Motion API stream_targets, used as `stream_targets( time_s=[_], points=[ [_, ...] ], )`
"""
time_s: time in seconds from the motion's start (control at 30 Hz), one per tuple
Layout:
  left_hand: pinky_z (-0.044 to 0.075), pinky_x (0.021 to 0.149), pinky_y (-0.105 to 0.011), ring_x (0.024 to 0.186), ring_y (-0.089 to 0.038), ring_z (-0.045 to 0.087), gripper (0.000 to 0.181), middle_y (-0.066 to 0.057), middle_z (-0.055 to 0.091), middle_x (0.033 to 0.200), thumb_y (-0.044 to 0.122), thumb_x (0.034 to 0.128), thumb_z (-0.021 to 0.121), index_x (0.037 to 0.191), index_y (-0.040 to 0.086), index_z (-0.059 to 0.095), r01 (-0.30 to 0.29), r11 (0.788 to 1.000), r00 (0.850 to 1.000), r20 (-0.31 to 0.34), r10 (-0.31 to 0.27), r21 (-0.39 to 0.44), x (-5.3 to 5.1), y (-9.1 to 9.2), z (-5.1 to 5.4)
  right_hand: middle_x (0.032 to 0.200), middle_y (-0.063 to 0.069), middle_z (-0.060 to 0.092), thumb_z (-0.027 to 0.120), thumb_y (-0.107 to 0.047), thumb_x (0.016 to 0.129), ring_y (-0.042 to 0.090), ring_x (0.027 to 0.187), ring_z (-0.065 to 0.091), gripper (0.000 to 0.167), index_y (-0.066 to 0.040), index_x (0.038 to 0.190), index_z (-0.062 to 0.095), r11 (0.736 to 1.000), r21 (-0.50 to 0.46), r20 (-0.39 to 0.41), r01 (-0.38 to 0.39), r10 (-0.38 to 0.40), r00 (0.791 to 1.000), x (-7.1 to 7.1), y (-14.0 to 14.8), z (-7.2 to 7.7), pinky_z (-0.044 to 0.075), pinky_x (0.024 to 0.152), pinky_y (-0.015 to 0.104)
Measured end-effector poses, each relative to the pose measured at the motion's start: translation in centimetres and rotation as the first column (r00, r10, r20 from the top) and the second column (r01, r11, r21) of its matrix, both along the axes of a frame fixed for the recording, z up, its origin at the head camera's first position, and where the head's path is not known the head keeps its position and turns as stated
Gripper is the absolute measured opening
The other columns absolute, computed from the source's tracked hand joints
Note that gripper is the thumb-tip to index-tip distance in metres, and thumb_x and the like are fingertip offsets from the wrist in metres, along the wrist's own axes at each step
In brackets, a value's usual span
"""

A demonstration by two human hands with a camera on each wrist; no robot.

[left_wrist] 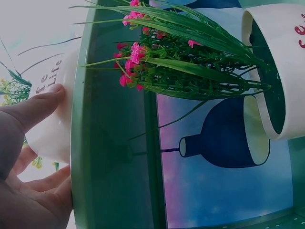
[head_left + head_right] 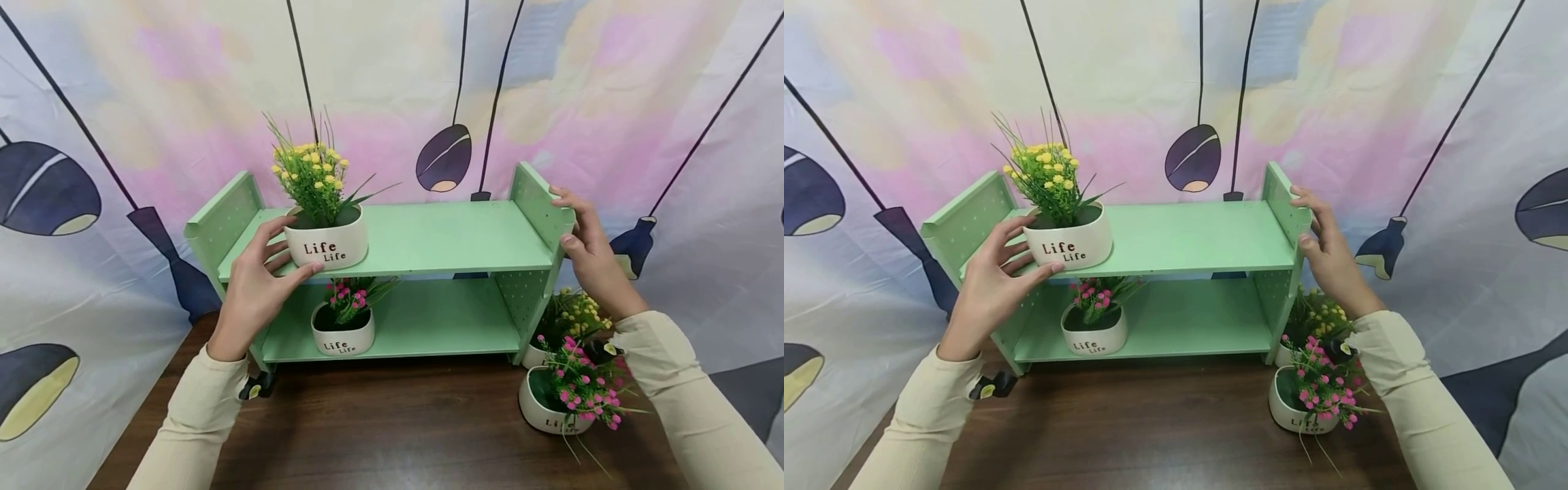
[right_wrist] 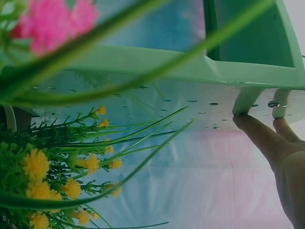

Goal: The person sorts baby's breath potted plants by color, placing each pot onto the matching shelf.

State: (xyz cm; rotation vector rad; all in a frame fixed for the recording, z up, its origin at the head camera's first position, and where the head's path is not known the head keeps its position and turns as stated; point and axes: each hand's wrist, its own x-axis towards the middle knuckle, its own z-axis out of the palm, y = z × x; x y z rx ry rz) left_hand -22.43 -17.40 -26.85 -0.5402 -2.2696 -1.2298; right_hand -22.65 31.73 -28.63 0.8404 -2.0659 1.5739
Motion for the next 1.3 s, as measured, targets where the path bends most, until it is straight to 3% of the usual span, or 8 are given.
stream_targets(
  time_s=[0.27, 0.4, 0.63, 0.8, 0.9, 1.0, 1.13, 1.3],
  points=[
    [0.051, 0.109, -0.052, 0.136, -0.035, 0.058, 0.079, -0.007, 0.053, 0.155, 0.017, 0.0906, 0.087, 0.158, 0.029, 0.048, -0.063, 0.998, 0.995, -0.073, 0.062, -0.012, 1.2, -0.3, 0.4, 0.176, 0.0, 0.012, 0.038, -0.017, 0.114, 0.032, 0.148, 0.031, 0.046, -0.011, 0.16, 0.031, 1.0, 0.007, 0.0, -0.002, 0.002, 1.0, 0.2, 0.2, 0.0, 0.047, 0.094, 0.022],
    [0.053, 0.105, -0.034, 0.129, -0.027, 0.064, 0.063, -0.004, 0.062, 0.146, 0.01, 0.0934, 0.082, 0.15, 0.023, 0.059, -0.093, 0.995, 0.975, -0.199, 0.097, 0.026, 2.3, -0.9, 0.7, 0.175, -0.002, 0.015, 0.039, -0.018, 0.114, 0.031, 0.147, 0.033, 0.046, -0.009, 0.159, 0.033, 1.0, -0.015, 0.002, 0.024, -0.024, 1.0, 0.4, 0.2, 0.0, 0.049, 0.092, 0.02],
    [0.053, 0.092, -0.018, 0.098, 0.0, 0.073, 0.028, -0.011, 0.08, 0.104, -0.015, 0.0899, 0.074, 0.116, -0.005, 0.077, -0.088, 0.981, 0.874, -0.458, 0.16, 0.175, 2.7, -3.3, 1.1, 0.175, -0.001, 0.014, 0.038, -0.015, 0.114, 0.029, 0.147, 0.031, 0.046, -0.009, 0.159, 0.032, 1.0, -0.005, -0.012, 0.01, -0.01, 1.0, 0.5, 0.5, -0.1, 0.048, 0.093, 0.02],
    [0.055, 0.092, -0.022, 0.087, -0.002, 0.076, 0.013, -0.005, 0.081, 0.094, -0.011, 0.0855, 0.081, 0.099, -0.009, 0.08, -0.104, 0.921, 0.816, -0.498, 0.295, 0.377, 3.1, -5.1, 2.4, 0.175, -0.002, 0.016, 0.044, -0.023, 0.114, 0.034, 0.149, 0.031, 0.048, -0.009, 0.159, 0.033, 0.999, -0.035, 0.004, 0.009, -0.008, 1.0, 0.4, 0.2, -0.3, 0.047, 0.094, 0.022],
    [0.055, 0.095, -0.024, 0.085, -0.005, 0.076, 0.017, -0.004, 0.081, 0.088, -0.009, 0.0822, 0.085, 0.096, -0.014, 0.078, -0.095, 0.883, 0.799, -0.494, 0.342, 0.459, 3.1, -5.9, 3.4, 0.175, -0.002, 0.016, 0.044, -0.023, 0.114, 0.035, 0.149, 0.03, 0.048, -0.008, 0.158, 0.033, 0.999, -0.039, 0.008, 0.013, -0.013, 1.0, 0.4, 0.1, -0.3, 0.047, 0.094, 0.023],
    [0.051, 0.1, -0.026, 0.093, -0.006, 0.075, 0.027, 0.0, 0.081, 0.095, -0.007, 0.08, 0.088, 0.105, -0.011, 0.078, -0.146, 0.887, 0.825, -0.441, 0.354, 0.439, 2.8, -7.1, 3.9, 0.175, -0.002, 0.016, 0.042, -0.019, 0.114, 0.035, 0.148, 0.031, 0.046, -0.008, 0.158, 0.034, 0.999, -0.042, 0.01, 0.017, -0.017, 1.0, 0.3, 0.0, -0.1, 0.047, 0.093, 0.023],
    [0.049, 0.103, -0.023, 0.115, -0.01, 0.069, 0.049, -0.001, 0.076, 0.124, -0.006, 0.082, 0.087, 0.129, 0.003, 0.075, -0.202, 0.93, 0.913, -0.284, 0.293, 0.307, 1.8, -9.1, 3.8, 0.175, -0.003, 0.016, 0.04, -0.016, 0.114, 0.035, 0.146, 0.031, 0.046, -0.009, 0.159, 0.033, 0.999, -0.025, 0.014, 0.032, -0.032, 0.999, 0.2, -0.1, 0.1, 0.047, 0.092, 0.023],
    [0.049, 0.102, -0.015, 0.137, -0.014, 0.058, 0.062, -0.002, 0.06, 0.15, -0.003, 0.0912, 0.08, 0.148, 0.014, 0.062, -0.109, 0.982, 0.983, -0.128, 0.129, 0.155, 0.2, -11.0, 3.3, 0.175, -0.003, 0.017, 0.04, -0.016, 0.114, 0.035, 0.145, 0.033, 0.046, -0.009, 0.158, 0.034, 0.999, -0.03, 0.007, 0.022, -0.022, 1.0, 0.1, -0.1, 0.0, 0.047, 0.092, 0.023]
  ],
)
